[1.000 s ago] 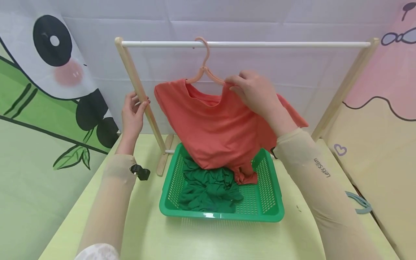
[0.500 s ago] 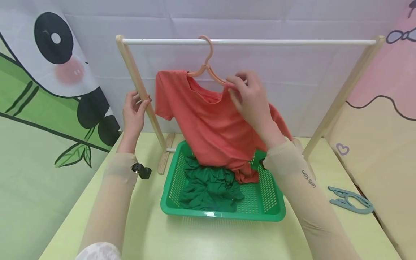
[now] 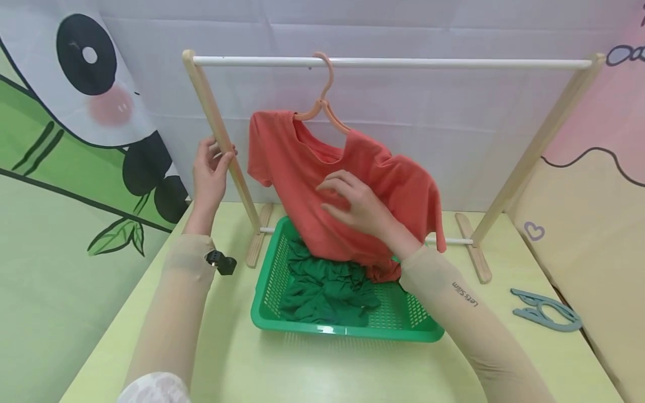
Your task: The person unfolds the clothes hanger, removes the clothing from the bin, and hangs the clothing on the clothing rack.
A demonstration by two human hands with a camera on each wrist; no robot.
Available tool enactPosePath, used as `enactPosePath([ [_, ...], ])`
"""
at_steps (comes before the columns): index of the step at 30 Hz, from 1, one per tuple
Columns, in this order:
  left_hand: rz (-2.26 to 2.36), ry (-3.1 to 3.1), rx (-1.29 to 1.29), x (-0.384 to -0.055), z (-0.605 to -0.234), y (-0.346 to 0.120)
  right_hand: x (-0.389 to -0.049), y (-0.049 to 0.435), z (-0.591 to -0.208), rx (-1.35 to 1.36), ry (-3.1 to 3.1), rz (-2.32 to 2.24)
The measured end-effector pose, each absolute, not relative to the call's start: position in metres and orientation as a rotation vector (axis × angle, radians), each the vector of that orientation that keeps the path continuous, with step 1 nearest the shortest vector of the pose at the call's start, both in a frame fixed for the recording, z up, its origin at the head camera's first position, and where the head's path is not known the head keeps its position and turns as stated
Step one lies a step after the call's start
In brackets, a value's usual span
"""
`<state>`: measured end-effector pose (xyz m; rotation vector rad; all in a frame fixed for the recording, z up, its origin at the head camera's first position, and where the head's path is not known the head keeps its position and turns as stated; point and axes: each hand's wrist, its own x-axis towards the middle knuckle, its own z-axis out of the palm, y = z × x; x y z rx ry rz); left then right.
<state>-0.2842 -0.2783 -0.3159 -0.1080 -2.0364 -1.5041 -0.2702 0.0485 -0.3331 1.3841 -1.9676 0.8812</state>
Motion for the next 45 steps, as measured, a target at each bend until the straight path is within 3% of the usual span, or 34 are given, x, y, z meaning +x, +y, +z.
enactPosePath([
  [12, -1.488, -2.044, -0.097, -0.294, -0.324, -0.284, -0.273, 0.055, -0.369, 1.565, -2.718, 1.197],
  [19, -1.491, -2.037, -0.105, -0.291, -0.322, -0.282, -0.273, 0.059, -0.382, 1.604, -3.005, 0.940],
  [27, -1.529, -2.030, -0.095, -0.282, -0.314, -0.276, -0.279, 0.063, -0.396, 1.469, -3.007, 0.696],
  [35, -1.533, -2.024, -0.098, -0.279, -0.312, -0.274, -0.282, 0.066, -0.404, 1.561, -2.760, 0.327],
  [45, -1.514, -2.011, -0.117, -0.290, -0.322, -0.281, -0.297, 0.077, -0.400, 1.420, -2.789, 0.947],
])
